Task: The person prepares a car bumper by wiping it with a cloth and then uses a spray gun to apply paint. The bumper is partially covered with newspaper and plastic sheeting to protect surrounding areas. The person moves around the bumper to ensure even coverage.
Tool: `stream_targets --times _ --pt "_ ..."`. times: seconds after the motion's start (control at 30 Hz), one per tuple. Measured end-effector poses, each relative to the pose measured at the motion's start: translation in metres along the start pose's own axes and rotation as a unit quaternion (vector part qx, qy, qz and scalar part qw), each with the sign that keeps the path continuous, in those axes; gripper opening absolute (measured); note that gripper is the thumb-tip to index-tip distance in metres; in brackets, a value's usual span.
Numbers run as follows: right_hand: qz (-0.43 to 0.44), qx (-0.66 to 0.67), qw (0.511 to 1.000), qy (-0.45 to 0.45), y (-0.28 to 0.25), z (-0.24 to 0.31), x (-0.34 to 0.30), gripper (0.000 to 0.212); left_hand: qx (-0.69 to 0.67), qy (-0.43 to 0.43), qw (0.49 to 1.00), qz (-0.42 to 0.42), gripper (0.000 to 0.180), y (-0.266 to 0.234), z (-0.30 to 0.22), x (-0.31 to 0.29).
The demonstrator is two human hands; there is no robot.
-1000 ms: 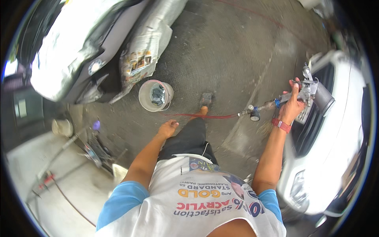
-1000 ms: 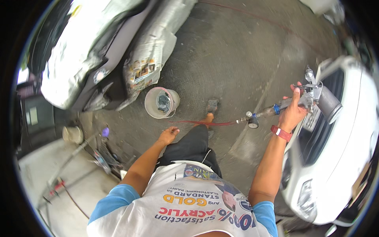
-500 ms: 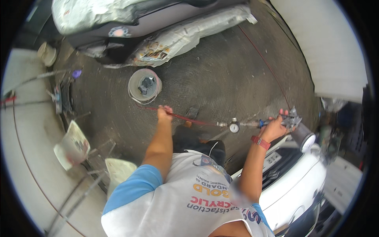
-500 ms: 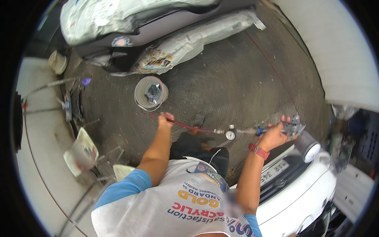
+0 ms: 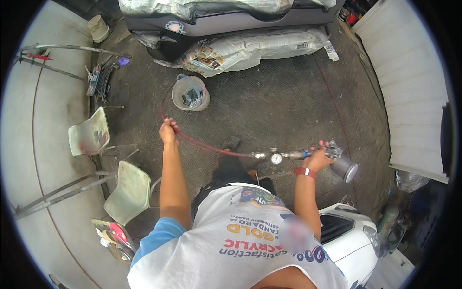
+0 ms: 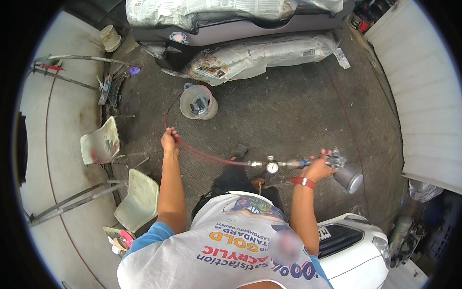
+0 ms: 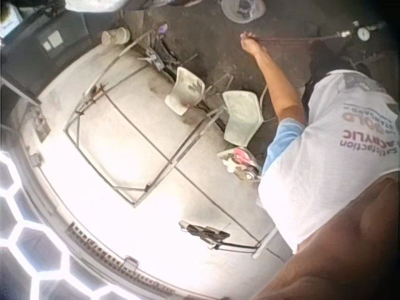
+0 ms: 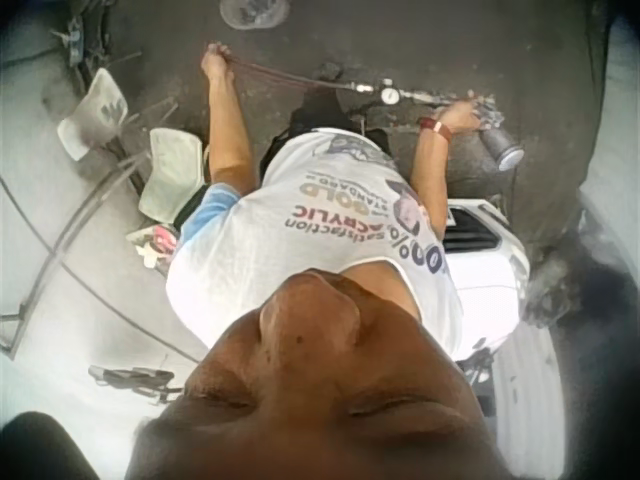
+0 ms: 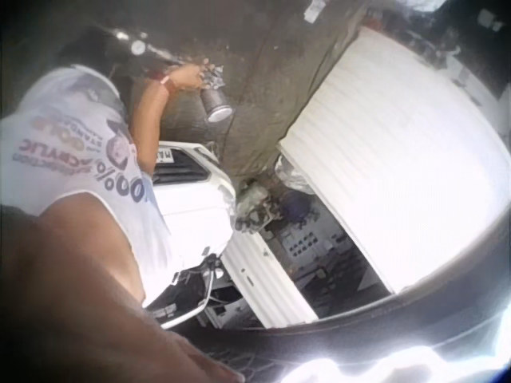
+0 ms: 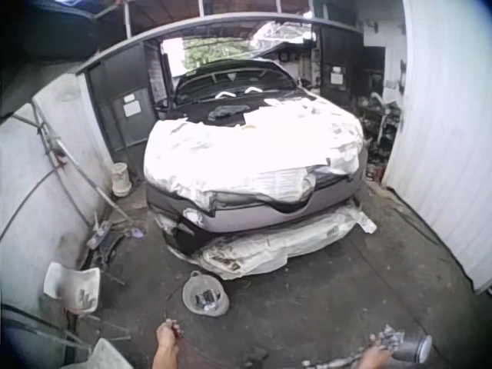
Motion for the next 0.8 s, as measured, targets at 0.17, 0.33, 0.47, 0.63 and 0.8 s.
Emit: stream_targets --times 0.17,0.33,0.47,0.63,0.8 --pt "-0.029 0.02 0.999 -0.028 -0.028 0.042 0.027 0.069 0.061 -0.078 0.987 0.128 0.032 0.037 0.034 0.021" --pt "-0.073 0.001 0.993 -0.09 -0.09 0.066 0.101 0.05 0.166 -0.076 0.954 0.238 0.034 0.134 0.054 -0.011" --pt "-0.067 -0.034 0.984 -0.163 -0.162 0.104 0.153 0.037 0.378 -0.127 0.861 0.315 0.036 0.176 0.144 -0.025" --pt "0.027 -0.141 0.966 -0.216 -0.228 0.222 0.174 0.034 0.396 -0.243 0.758 0.458 0.04 0.21 0.293 -0.141" --pt "0.136 -0.281 0.921 -0.233 -0.245 0.349 0.18 0.05 0.48 -0.375 0.381 0.696 0.069 0.191 0.315 -0.192"
Point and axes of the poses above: each hand's wrist, its own x-axis towards the middle knuckle, its own y-axis out of the palm, z = x × y, the point moved 1 cm from there along x, towards the middle knuckle, and after that the axes turned 10 degrees about z, right-handed, at the moved point
